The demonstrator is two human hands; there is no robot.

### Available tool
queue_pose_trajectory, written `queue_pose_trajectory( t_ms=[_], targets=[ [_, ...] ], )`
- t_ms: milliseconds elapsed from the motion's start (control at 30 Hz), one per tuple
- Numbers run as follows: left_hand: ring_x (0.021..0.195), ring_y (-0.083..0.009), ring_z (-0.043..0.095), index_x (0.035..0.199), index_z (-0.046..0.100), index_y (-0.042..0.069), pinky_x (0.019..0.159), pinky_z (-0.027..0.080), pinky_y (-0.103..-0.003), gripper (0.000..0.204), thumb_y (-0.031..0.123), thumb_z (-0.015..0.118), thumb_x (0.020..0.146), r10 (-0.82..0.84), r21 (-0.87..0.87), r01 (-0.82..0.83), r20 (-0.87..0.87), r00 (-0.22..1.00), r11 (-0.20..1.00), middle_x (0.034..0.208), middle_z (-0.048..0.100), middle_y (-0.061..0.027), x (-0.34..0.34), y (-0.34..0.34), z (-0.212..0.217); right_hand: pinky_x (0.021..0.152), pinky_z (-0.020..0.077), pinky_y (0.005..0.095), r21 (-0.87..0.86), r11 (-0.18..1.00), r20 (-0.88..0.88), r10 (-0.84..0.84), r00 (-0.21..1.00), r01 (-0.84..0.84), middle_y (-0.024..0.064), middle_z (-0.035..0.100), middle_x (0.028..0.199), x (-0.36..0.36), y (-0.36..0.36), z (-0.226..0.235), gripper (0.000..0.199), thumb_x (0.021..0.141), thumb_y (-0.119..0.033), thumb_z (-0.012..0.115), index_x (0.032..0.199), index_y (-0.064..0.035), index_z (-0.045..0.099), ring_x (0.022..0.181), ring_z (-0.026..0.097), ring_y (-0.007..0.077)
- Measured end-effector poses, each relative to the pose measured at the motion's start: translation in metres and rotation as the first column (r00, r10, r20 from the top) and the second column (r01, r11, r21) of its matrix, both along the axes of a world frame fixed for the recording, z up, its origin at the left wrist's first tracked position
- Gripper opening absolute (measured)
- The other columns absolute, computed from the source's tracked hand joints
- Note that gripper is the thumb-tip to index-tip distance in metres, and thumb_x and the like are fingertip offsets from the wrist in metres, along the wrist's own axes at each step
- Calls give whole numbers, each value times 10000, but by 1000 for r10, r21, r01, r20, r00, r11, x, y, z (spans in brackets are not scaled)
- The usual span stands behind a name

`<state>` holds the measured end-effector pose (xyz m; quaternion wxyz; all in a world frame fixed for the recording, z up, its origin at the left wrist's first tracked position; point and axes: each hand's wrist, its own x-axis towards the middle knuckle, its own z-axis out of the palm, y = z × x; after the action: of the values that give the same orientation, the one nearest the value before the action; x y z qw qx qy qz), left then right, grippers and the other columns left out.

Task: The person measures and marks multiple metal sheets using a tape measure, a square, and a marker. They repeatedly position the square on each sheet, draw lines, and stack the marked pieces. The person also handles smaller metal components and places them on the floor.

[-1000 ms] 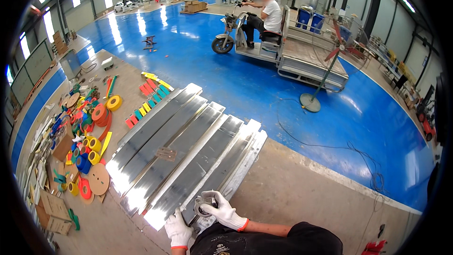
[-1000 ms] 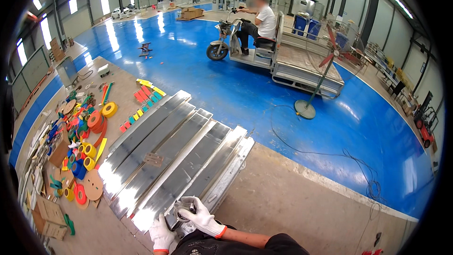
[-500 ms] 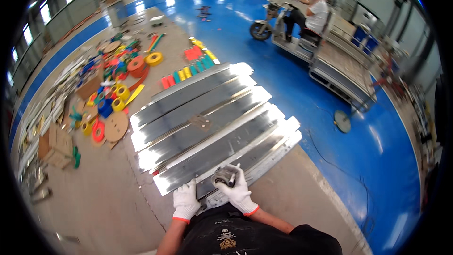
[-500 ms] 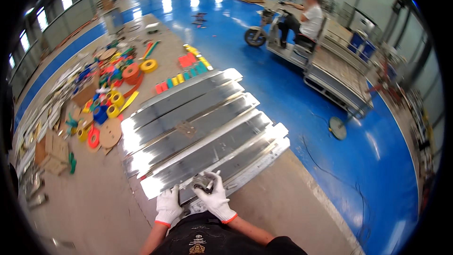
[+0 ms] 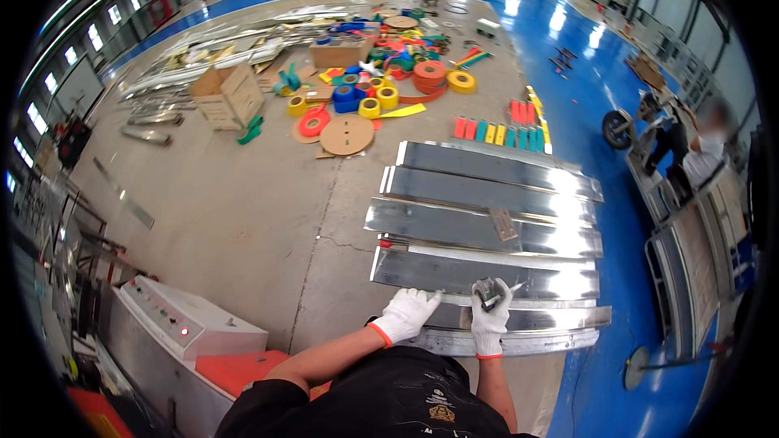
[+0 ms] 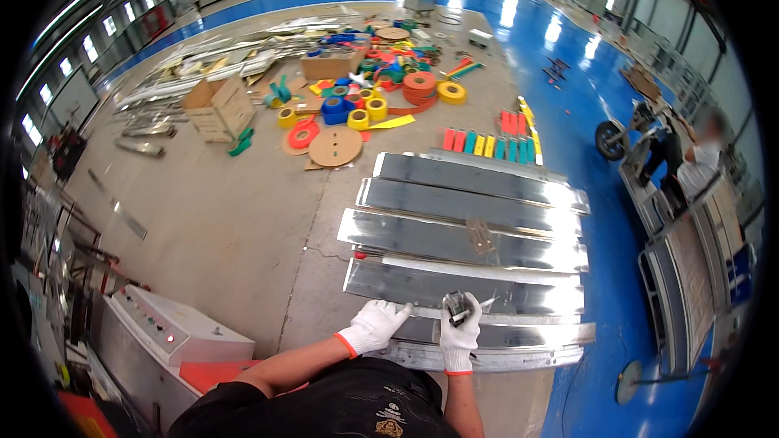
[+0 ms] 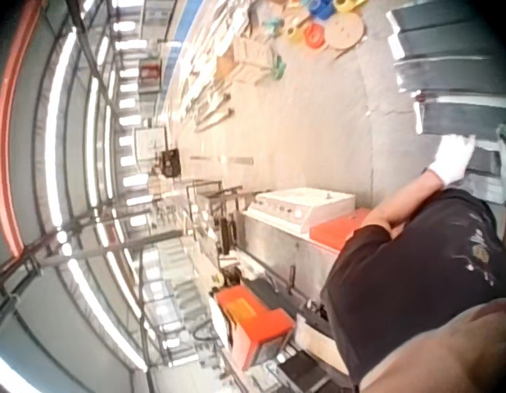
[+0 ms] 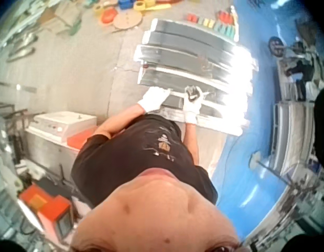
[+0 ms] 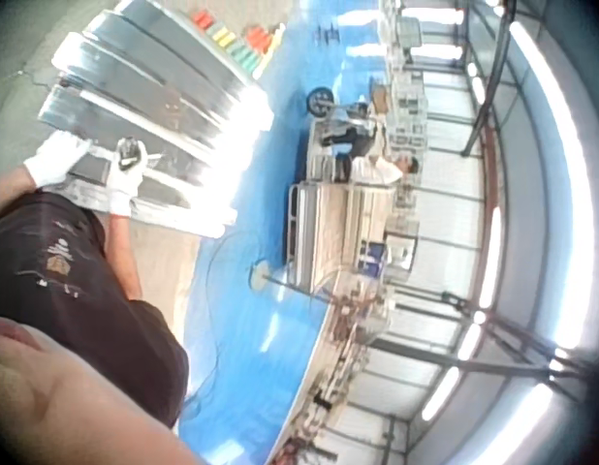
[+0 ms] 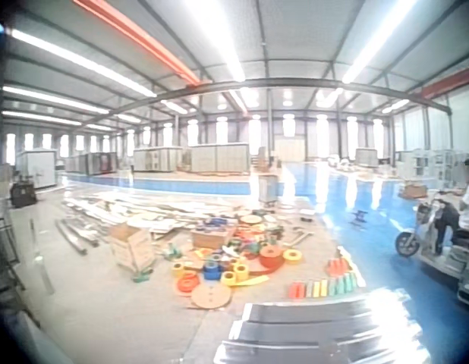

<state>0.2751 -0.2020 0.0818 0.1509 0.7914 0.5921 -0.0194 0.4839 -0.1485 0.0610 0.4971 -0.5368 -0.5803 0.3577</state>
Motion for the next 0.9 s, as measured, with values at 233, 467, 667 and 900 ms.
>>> queue_pose_trajectory(
  t_ms=[233, 467, 667, 900],
  targets=[
    [1062, -326, 679, 1455, 516, 56, 926, 523, -444, 684, 116, 694, 796, 22, 41, -23, 2, 1000, 999, 1084, 693, -157, 0, -2, 1, 963, 558, 354, -16, 999, 229, 40, 973, -37, 150, 721, 1192, 0, 3, -8, 581, 880, -19, 778, 1399, -61, 520, 1091, 725, 227],
    [1044, -332, 676, 1437, 529, 40, 903, 524, -440, 650, 127, 678, 811, 14, 48, -17, 59, 998, 999, 1077, 689, -165, -4, -4, 7, 986, 547, 345, 6, 1000, 101, 20, 995, -21, 127, 712, 1206, -6, 1, -10, 580, 886, -13, 787, 1405, -48, 532, 1094, 706, 195],
    [1009, -323, 671, 1399, 548, 44, 867, 522, -430, 581, 124, 663, 836, 47, 111, -56, 80, 996, 992, 1041, 676, -158, -5, -10, -2, 914, 579, 354, 35, 999, 133, -1, 991, -3, 129, 744, 1125, -11, -2, -7, 594, 844, 2, 772, 1392, -60, 552, 1021, 744, 222],
    [992, -322, 677, 1373, 560, 47, 856, 526, -438, 573, 142, 683, 822, 43, 153, -55, 83, 996, 987, 1038, 681, -149, 0, -7, -4, 924, 577, 361, 51, 999, 107, 3, 994, -8, 128, 747, 1130, -7, 3, -12, 590, 850, -5, 772, 1394, -59, 552, 1041, 742, 216]
  ],
)
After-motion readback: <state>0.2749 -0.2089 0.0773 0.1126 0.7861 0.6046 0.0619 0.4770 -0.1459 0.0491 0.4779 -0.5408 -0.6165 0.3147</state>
